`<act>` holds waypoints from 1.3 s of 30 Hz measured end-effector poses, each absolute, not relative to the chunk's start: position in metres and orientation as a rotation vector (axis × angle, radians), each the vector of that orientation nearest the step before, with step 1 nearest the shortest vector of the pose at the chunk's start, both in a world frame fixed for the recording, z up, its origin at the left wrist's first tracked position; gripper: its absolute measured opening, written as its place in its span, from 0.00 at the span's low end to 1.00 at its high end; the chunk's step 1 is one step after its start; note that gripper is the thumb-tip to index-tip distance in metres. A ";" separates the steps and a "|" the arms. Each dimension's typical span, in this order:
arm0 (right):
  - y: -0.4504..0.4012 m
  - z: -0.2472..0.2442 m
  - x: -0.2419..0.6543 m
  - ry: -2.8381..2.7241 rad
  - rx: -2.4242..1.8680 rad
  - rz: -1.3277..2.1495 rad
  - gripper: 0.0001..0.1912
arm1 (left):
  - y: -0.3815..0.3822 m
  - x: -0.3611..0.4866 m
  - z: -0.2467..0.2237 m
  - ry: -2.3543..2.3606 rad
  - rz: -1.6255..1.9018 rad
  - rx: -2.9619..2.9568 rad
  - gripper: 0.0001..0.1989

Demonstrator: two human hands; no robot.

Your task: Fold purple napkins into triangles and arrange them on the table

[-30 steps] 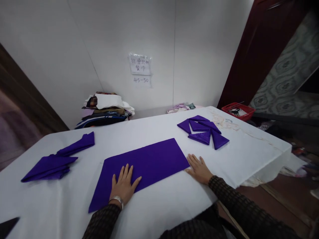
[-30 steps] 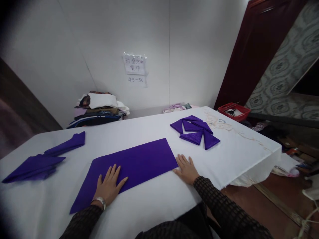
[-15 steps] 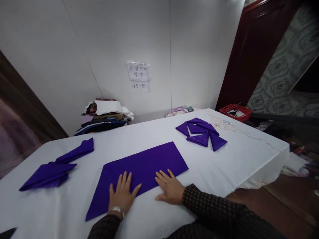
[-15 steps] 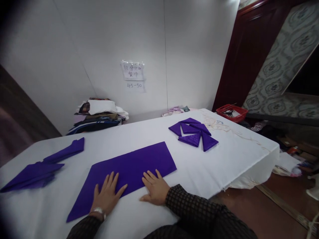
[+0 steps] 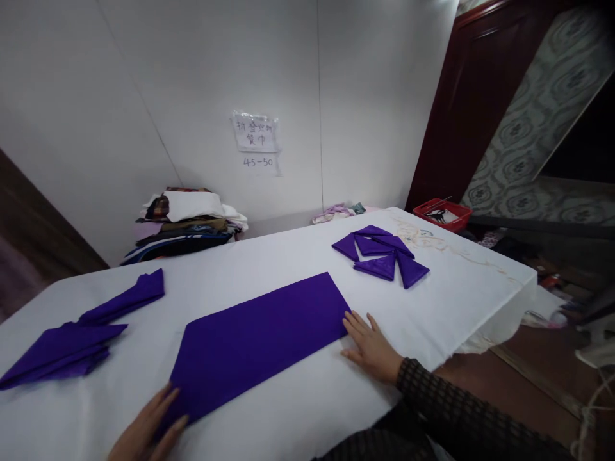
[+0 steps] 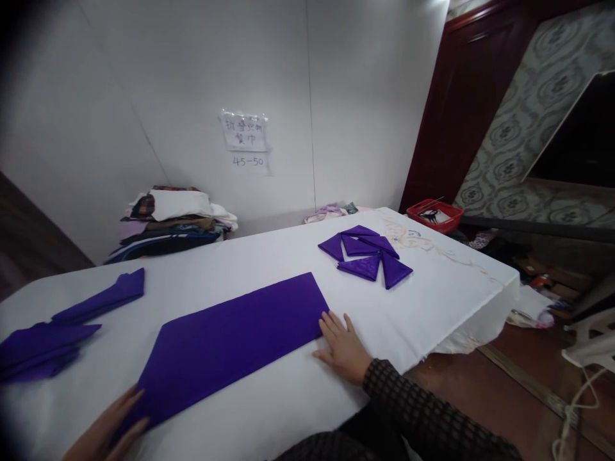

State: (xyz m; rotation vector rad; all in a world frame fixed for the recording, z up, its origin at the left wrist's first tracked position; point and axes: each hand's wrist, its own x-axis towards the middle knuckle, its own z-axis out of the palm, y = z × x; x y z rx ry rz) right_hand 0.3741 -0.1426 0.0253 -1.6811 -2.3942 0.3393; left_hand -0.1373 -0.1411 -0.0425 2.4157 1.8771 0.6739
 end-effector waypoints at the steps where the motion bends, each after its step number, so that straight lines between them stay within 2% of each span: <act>1: -0.141 0.027 0.365 -2.432 -1.609 0.361 0.36 | -0.145 -0.134 -0.041 1.788 0.649 2.488 0.24; 5: -0.137 0.032 0.318 -2.582 -1.317 0.456 0.36 | -0.151 -0.124 -0.028 1.641 0.560 2.715 0.20; 9: -0.134 0.033 0.274 -2.666 -1.087 0.486 0.37 | -0.142 -0.123 -0.015 1.666 0.524 2.839 0.19; 16: -0.131 0.034 0.231 -2.715 -0.990 0.525 0.36 | -0.136 -0.116 0.010 1.673 0.433 2.779 0.18; 22: -0.155 0.040 0.222 -2.667 -0.887 0.639 0.38 | -0.168 -0.067 0.056 1.504 0.432 2.710 0.16; 27: -0.176 0.039 0.221 -2.492 -0.766 0.921 0.42 | -0.194 -0.008 0.096 1.329 0.457 2.524 0.19; 29: -0.181 0.038 0.226 -2.340 -0.729 1.110 0.35 | -0.195 0.014 0.112 1.249 0.420 2.419 0.21; 32: -0.186 0.042 0.240 -2.025 -0.709 1.494 0.16 | -0.181 0.036 0.133 1.097 0.375 2.174 0.18; 35: -0.185 0.048 0.261 -1.558 -0.775 1.815 0.12 | -0.149 0.040 0.144 0.994 0.402 1.819 0.19; 37: -0.178 0.051 0.277 -1.162 -0.845 1.863 0.12 | -0.122 0.037 0.141 0.996 0.439 1.621 0.22; 39: -0.166 0.048 0.295 -0.807 -0.915 1.796 0.12 | -0.096 0.033 0.129 0.990 0.418 1.409 0.29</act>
